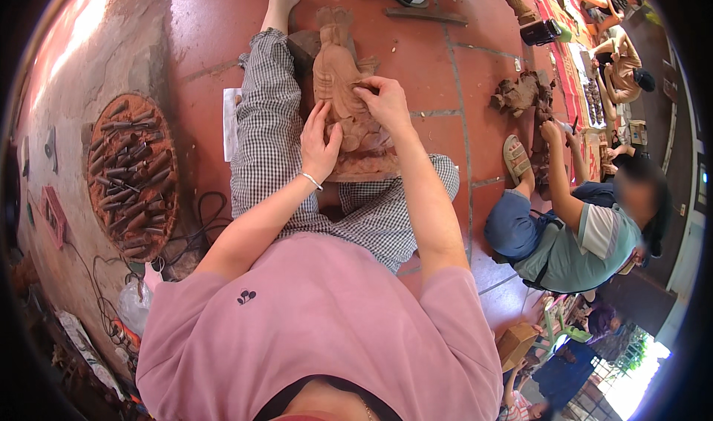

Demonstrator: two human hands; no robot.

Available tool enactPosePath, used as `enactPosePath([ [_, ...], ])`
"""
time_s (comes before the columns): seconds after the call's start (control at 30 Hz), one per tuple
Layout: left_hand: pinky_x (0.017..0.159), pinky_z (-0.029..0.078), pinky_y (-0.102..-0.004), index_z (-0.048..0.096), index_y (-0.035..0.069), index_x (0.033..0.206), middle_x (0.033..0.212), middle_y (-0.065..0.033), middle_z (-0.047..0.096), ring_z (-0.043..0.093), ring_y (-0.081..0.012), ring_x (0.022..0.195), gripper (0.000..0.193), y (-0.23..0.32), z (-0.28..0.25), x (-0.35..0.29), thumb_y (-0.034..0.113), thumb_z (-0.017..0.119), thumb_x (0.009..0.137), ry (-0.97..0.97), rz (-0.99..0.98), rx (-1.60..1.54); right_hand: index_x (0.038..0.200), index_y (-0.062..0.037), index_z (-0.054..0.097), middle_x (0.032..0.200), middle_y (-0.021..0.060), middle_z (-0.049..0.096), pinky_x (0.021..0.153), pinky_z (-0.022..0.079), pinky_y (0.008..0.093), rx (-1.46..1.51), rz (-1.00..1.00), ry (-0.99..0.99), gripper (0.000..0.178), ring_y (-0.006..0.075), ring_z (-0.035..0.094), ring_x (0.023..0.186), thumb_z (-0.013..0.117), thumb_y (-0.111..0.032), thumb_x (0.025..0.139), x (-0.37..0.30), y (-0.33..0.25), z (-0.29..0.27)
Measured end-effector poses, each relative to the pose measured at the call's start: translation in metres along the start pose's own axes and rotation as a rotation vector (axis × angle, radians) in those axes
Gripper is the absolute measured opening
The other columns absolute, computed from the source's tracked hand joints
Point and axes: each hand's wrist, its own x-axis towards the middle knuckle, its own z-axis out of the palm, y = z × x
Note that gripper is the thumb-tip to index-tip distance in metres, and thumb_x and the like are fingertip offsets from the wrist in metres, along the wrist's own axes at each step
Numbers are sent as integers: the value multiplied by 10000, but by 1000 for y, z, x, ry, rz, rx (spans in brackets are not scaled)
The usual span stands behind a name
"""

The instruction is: The person sits on the floor and carves a wooden figurine using a small carving tool. They hold the wood steady with one hand while shaping details with the other, occasionally rotating the piece to access different angles.

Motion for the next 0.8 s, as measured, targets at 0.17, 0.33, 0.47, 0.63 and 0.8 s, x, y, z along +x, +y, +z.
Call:
enactPosePath([
  [0.17, 1080, 385, -438, 502, -12, 1367, 1449, -228, 462, 479, -382, 1297, 510, 3, 0, 0, 241, 586, 931, -1, 1, 13, 945, -49, 723, 881, 96, 625, 823, 499, 422, -446, -257, 94, 196, 308, 629, 895, 721, -208, 831, -3, -2, 5],
  [0.33, 1075, 387, -439, 503, -12, 1366, 1438, -227, 474, 486, -383, 1289, 511, 2, 1, 0, 239, 586, 928, 4, 6, 24, 863, -61, 693, 872, 88, 626, 775, 512, 411, -480, -273, 133, 147, 299, 631, 879, 721, -194, 807, -11, -6, 12],
  [0.47, 1068, 394, -441, 507, -12, 1361, 1428, -230, 483, 495, -387, 1278, 511, 1, 1, 1, 236, 590, 923, 16, 26, 24, 863, -54, 678, 862, 79, 623, 715, 510, 393, -491, -355, 201, 176, 288, 636, 848, 714, -220, 821, -9, -6, 23],
  [0.63, 1049, 419, -435, 515, -16, 1353, 1421, -247, 483, 515, -392, 1258, 509, 2, 2, 0, 239, 594, 920, 26, 21, 33, 806, -55, 663, 850, 83, 638, 743, 520, 415, -496, -244, 79, 165, 293, 645, 873, 714, -211, 785, -10, -14, 12],
  [0.8, 1063, 402, -436, 516, -14, 1353, 1430, -230, 480, 497, -387, 1279, 503, 5, 1, 2, 237, 590, 923, 8, 12, 19, 845, -55, 678, 863, 79, 637, 710, 511, 405, -472, -283, 158, 205, 297, 647, 842, 708, -255, 815, -1, -9, 27],
])
